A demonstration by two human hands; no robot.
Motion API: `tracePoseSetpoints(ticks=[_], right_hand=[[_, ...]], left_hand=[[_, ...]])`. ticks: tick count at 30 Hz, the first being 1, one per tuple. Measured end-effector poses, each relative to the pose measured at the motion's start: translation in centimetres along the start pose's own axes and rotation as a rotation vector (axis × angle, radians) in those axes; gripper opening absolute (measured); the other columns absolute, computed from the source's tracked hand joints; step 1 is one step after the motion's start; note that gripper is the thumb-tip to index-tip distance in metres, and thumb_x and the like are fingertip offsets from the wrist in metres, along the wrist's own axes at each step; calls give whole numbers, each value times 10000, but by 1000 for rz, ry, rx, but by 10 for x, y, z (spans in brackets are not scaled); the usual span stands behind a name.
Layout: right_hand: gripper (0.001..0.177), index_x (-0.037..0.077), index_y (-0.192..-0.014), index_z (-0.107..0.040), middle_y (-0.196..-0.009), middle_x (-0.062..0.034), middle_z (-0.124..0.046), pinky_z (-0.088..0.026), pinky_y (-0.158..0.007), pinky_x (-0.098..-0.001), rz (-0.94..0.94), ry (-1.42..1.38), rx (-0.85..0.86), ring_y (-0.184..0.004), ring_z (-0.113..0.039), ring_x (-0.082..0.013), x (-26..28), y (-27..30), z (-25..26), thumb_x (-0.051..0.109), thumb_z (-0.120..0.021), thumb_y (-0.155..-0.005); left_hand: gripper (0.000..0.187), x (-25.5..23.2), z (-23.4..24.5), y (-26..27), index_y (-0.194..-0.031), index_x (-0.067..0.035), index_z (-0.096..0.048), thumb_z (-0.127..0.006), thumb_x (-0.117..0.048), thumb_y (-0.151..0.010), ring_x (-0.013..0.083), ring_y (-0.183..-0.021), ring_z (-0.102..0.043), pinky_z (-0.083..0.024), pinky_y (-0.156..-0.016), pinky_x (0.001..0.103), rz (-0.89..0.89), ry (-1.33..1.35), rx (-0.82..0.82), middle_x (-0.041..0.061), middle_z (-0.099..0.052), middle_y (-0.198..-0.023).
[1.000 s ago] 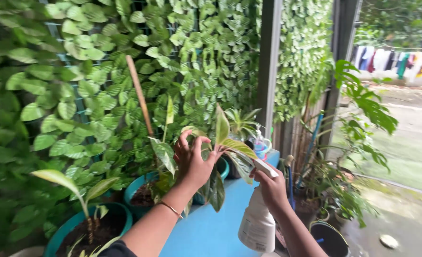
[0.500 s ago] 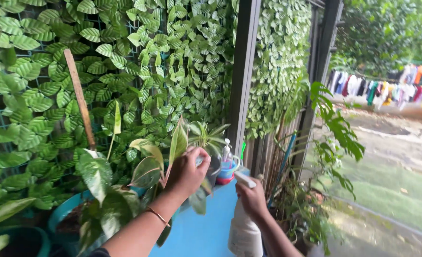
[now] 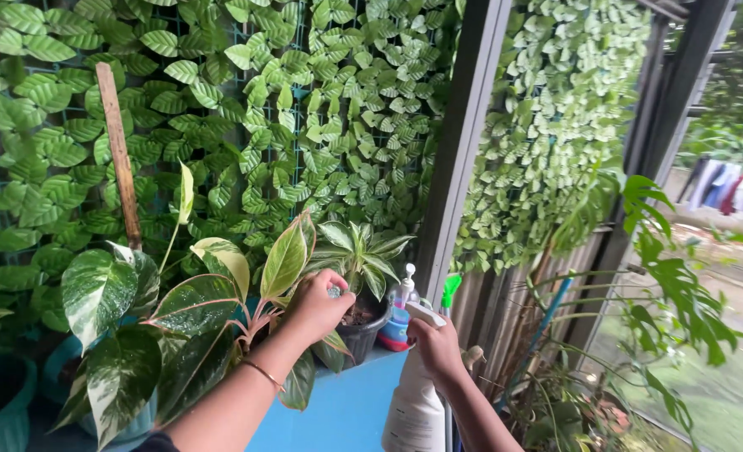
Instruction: Watering and cleaning the leaves of various plants using a spray bottle.
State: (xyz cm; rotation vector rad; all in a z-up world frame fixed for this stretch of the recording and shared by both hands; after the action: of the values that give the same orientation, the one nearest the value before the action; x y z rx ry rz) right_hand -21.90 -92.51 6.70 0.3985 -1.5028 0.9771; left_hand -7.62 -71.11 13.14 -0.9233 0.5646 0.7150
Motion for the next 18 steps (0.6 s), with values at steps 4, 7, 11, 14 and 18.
tracePoseSetpoints(ticks=[4, 7, 11, 14, 18], right_hand=[[102, 17, -765, -678, -689, -36, -654, -393, -567, -298, -17, -73, 3, -608, -510, -134, 4, -15, -1, 103, -628, -745], [154, 4, -740, -691, -675, -38, -642, -434, -598, -285, 109, -71, 13, -636, -559, -114, 4, -25, 3, 120, -590, -752], [207, -25, -728, -654, -627, -94, -622, -457, -582, -337, 87, 102, -173, -599, -558, -167, -3, -32, 23, 153, -598, -816], [216, -15, -733, -646, -623, -85, -629, -462, -586, -336, 143, 147, -187, -601, -578, -174, 10, -28, 24, 180, -615, -821], [224, 51, -927, -693, -731, -25, -724, -522, -637, -299, 259, 33, -15, -670, -665, -149, 9, -21, -3, 164, -637, -743]], left_hand=[[346, 10, -3, -13, -1005, -97, -683, -778, -308, -747, 305, -1077, -667, -530, -904, 416, 47, 102, -16, 180, -686, -1113], [356, -3, 4, -14, -1020, -83, -707, -805, -302, -757, 299, -980, -692, -551, -851, 409, 51, 54, -22, 193, -700, -1061], [332, -4, -4, -19, -1039, -75, -674, -770, -264, -784, 245, -693, -724, -611, -635, 387, 219, 168, 80, 189, -689, -1041], [313, -7, -9, -26, -1016, -69, -671, -766, -236, -769, 194, -676, -699, -619, -556, 398, 232, 224, 65, 147, -693, -1022], [317, 23, -25, -46, -1027, -102, -684, -769, -281, -779, 229, -647, -683, -561, -581, 369, 204, 133, 21, 204, -746, -862]])
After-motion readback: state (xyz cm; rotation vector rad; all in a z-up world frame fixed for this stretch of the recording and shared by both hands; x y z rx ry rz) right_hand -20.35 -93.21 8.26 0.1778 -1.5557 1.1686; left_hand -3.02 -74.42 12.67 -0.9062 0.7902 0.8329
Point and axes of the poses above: each hand's wrist, its own y-axis away from the middle knuckle, its own z-axis out of the back of the hand, x = y × z, the point moved 8 cm from there along -y, towards the middle knuckle
